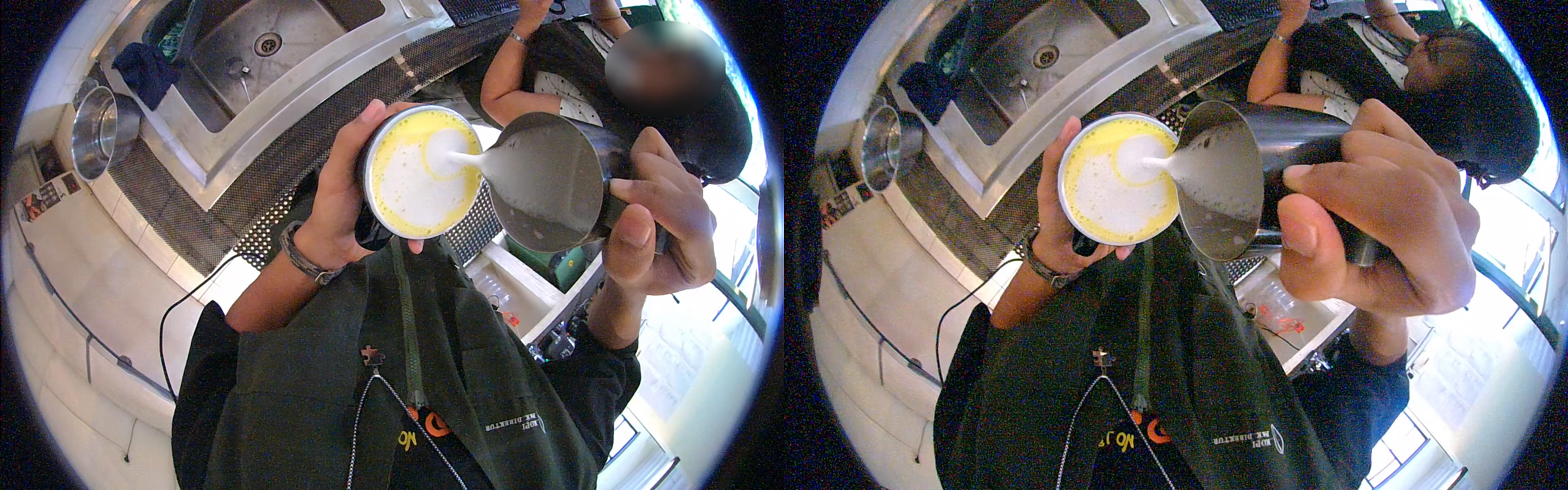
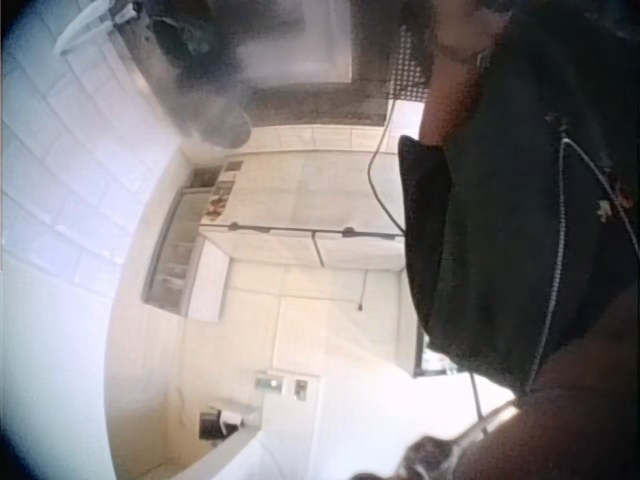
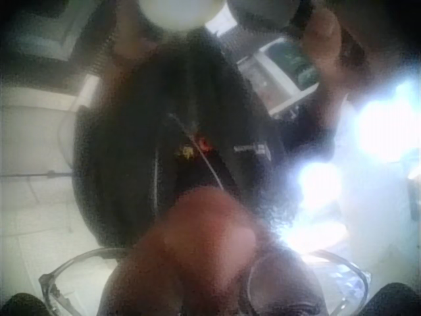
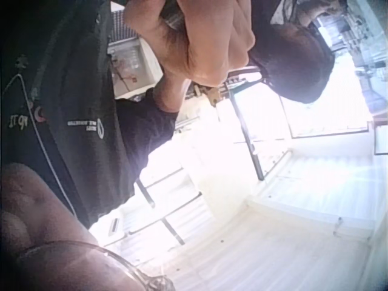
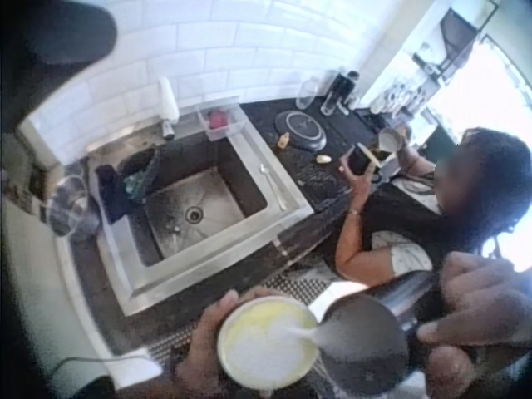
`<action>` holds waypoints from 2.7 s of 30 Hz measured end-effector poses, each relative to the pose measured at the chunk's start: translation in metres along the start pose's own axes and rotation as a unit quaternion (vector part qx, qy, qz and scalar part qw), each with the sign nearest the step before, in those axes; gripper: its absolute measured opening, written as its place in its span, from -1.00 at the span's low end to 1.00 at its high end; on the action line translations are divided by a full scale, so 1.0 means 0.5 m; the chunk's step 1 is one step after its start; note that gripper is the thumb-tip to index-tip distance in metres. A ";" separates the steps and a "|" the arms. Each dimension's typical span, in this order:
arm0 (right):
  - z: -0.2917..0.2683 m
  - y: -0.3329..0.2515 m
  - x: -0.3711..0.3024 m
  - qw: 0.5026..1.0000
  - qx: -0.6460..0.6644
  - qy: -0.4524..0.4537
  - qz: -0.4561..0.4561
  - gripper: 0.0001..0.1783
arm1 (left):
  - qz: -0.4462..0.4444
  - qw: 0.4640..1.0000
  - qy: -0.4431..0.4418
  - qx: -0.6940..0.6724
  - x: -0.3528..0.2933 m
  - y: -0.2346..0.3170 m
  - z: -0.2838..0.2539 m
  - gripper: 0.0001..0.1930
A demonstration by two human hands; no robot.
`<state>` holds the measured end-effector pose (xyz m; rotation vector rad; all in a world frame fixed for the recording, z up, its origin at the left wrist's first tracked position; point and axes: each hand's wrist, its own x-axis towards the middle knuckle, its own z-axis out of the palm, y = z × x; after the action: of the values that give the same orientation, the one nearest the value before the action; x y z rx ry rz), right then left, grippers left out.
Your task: The person pours milk into a cup, adds a yellow liquid from a bottle, and then pours more milk to create a layered drink. They then rinse the cup and a metal pitcher in the sink.
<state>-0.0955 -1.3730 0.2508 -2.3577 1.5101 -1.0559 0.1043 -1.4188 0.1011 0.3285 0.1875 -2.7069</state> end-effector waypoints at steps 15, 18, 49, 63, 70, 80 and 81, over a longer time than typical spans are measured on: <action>0.014 -0.017 0.053 0.998 -0.007 -0.041 -0.048 -0.62 | 0.004 1.000 -0.008 0.006 0.009 0.002 0.000 -0.48; 0.007 -0.016 0.075 0.993 0.018 -0.101 -0.058 -0.61 | 0.003 1.000 -0.007 0.005 0.011 0.005 -0.004 -0.48; 0.295 0.253 -0.130 0.866 0.185 0.275 0.375 -0.74 | 0.133 0.990 -0.037 0.004 0.136 0.264 -0.108 -0.33; 0.464 0.466 -0.299 0.817 0.188 0.184 0.513 -0.74 | 0.160 0.983 -0.090 0.001 0.346 0.349 -0.202 -0.29; 0.454 0.507 -0.311 0.818 0.168 0.140 0.532 -0.74 | 0.165 0.981 -0.100 0.008 0.409 0.370 -0.239 -0.25; 0.460 0.537 -0.325 0.820 0.220 0.155 0.505 -0.72 | 0.133 0.985 -0.105 0.012 0.448 0.381 -0.247 -0.22; 0.451 0.534 -0.321 0.824 0.220 0.175 0.492 -0.72 | 0.143 0.985 -0.096 0.011 0.452 0.376 -0.246 -0.23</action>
<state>-0.1902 -1.4200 -0.1189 -0.8471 1.9367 -1.3180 0.0049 -1.6530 -0.0907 0.0892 0.0486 -2.4388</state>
